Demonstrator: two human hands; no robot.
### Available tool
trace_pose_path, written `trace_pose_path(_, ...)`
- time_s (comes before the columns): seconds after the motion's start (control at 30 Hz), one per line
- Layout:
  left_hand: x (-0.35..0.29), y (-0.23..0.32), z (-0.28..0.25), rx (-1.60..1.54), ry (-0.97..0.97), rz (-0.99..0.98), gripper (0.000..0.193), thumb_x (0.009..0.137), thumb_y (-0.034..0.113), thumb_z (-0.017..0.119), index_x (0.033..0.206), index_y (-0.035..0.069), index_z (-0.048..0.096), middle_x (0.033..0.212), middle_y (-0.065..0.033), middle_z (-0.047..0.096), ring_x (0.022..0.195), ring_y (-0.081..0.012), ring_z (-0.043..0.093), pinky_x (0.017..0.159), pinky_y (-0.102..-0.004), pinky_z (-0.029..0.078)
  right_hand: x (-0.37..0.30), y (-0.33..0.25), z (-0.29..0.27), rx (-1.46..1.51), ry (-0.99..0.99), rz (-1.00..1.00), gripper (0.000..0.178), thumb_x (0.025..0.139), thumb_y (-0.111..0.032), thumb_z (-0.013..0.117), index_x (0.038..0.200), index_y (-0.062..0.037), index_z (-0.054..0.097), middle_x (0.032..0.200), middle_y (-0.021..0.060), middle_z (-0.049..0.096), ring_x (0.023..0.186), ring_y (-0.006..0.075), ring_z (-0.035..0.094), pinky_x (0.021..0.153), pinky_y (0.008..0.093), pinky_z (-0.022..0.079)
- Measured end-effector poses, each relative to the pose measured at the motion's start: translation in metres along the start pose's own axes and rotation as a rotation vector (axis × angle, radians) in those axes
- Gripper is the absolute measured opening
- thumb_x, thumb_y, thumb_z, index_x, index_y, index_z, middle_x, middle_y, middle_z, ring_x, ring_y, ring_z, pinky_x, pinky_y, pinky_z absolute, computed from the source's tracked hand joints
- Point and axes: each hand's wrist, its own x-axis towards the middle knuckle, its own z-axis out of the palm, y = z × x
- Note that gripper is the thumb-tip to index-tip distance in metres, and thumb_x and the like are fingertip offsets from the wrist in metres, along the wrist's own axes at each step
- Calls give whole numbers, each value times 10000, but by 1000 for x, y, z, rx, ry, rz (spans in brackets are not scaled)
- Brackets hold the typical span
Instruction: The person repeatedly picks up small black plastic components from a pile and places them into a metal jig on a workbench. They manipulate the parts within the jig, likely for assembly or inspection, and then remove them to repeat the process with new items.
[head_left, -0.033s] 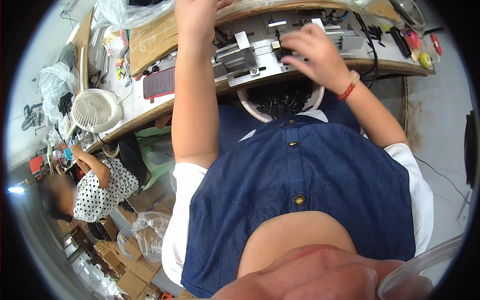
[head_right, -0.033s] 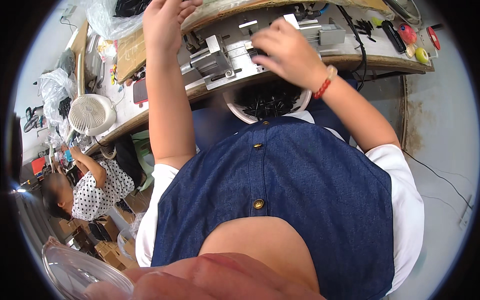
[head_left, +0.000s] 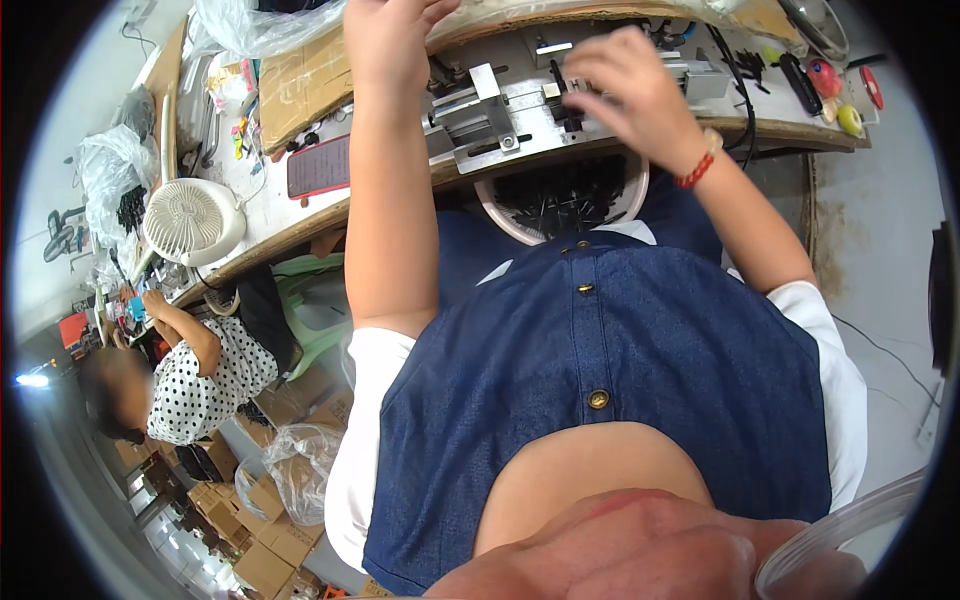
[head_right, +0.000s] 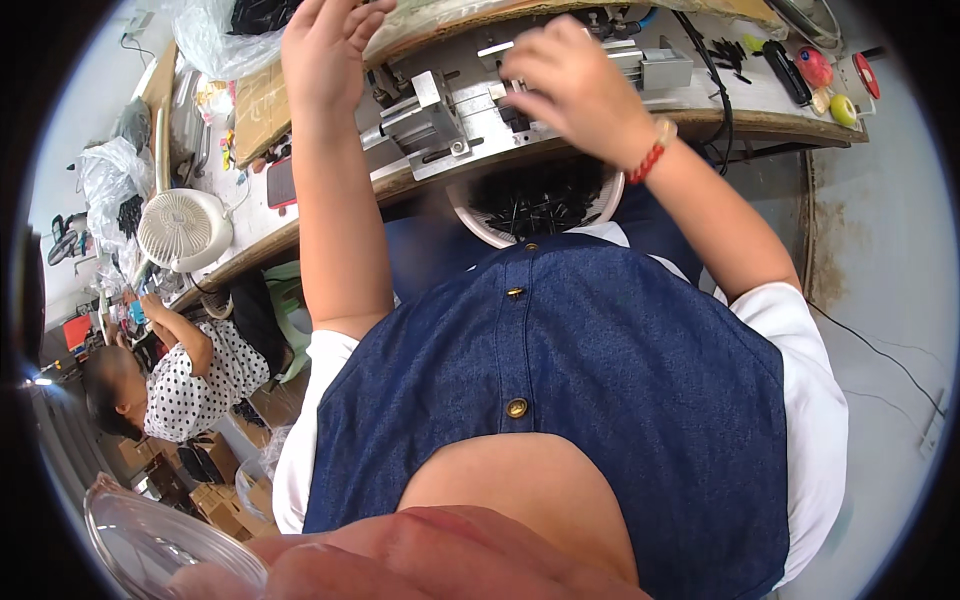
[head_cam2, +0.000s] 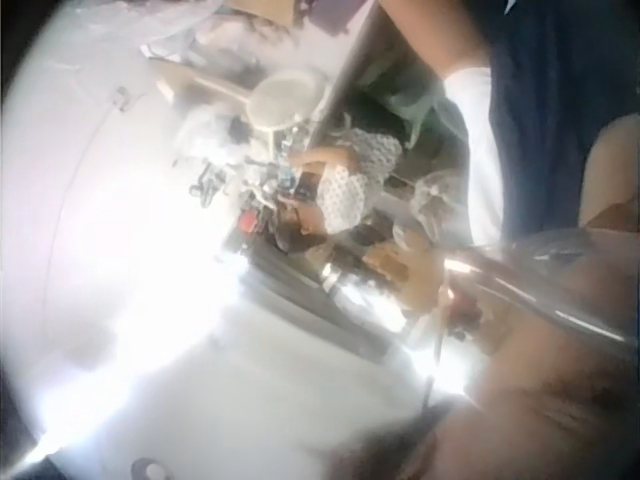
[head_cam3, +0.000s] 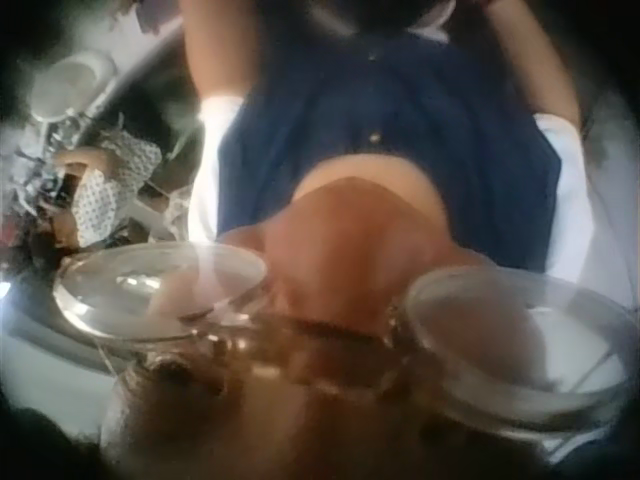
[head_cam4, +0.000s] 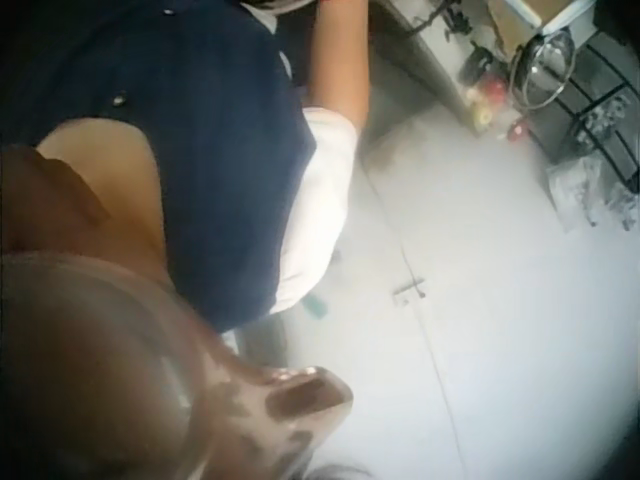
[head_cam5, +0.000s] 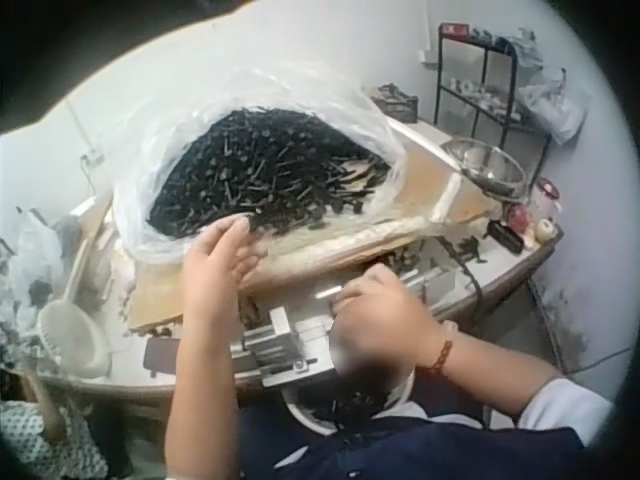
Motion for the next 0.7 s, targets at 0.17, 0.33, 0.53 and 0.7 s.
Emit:
trace_pose_path(0.17,-60,-14,-3,51,-32,154,233,927,131,750,1153,72,749,1019,-90,704,724,-148,684,659,-279,552,78,49,-5,-122,101,125,133,875,-166,713,891,-35,693,926,127,683,961,340,665,816,412,537)
trace_pose_path(0.33,-127,-62,4,728,-256,549,250,845,40,818,1086,103,806,1131,-106,627,697,-99,667,629,-242,543,109,97,22,-86,-85,202,106,836,-133,702,799,-42,739,907,139,666,961,348,636,857,434,515)
trace_pose_path(0.53,-130,-93,13,850,-272,511,195,873,130,790,1068,131,781,1185,-43,675,737,-195,704,668,-333,595,93,78,-14,85,26,310,123,882,-103,689,952,-3,703,909,149,669,867,284,648,784,390,520)
trace_pose_path(0.7,-130,-101,15,912,-271,522,235,895,155,765,1129,142,763,1268,-45,715,943,-260,755,757,-363,625,52,50,-61,157,211,443,121,944,-92,679,1024,-2,678,905,81,644,823,160,604,756,316,485)
